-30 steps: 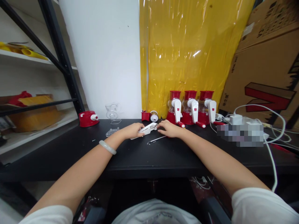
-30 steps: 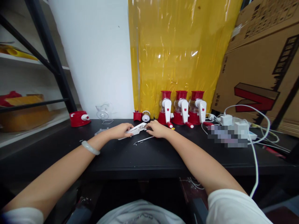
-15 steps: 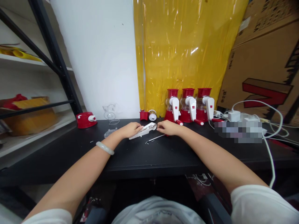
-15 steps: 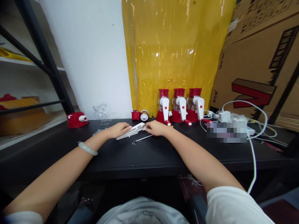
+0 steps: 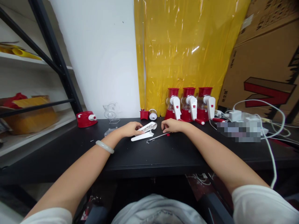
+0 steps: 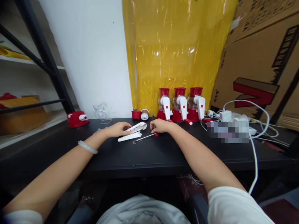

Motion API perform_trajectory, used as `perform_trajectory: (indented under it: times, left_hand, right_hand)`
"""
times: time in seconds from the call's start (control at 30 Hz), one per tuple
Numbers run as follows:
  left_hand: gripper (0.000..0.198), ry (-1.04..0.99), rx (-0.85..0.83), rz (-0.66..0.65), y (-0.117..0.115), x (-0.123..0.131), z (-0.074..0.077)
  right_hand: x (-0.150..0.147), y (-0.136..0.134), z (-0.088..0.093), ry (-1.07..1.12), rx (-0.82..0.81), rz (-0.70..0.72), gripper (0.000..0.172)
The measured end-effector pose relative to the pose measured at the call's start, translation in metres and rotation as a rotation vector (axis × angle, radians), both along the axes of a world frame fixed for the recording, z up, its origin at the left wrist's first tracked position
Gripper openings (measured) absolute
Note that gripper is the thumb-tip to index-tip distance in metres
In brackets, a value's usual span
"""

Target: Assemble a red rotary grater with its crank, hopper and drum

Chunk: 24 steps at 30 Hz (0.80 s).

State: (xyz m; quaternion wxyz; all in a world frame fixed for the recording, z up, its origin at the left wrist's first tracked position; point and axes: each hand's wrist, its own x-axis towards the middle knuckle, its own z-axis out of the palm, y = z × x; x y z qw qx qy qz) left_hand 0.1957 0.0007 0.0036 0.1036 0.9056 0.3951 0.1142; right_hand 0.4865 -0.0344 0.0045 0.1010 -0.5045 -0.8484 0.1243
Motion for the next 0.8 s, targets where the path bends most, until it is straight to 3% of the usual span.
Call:
perform_trajectory:
  times: [0.43,0.57,0.67,0.8]
  left_hand:
    - [0.039,0.052,0.140,0.095,-0.007,0.005,0.001]
    - [0.039,0.052,0.162,0.115,-0.008,0.007,0.001]
    - [0.038,0.028,0.138,0.119,-0.011,0.009,0.002]
    - [0.037,0.001,0.069,0.118,-0.016,0.011,0.003]
  right_hand:
    - [-0.002,-0.003,0.001,0.030,-0.038,0.035,0.008]
    - [-0.004,-0.006,0.003,0.145,0.057,0.076,0.019]
    - [-0.008,-0.008,0.003,0.166,0.019,0.138,0.028]
    - [-0.013,-0.008,0.000,0.087,0.044,0.179,0.016]
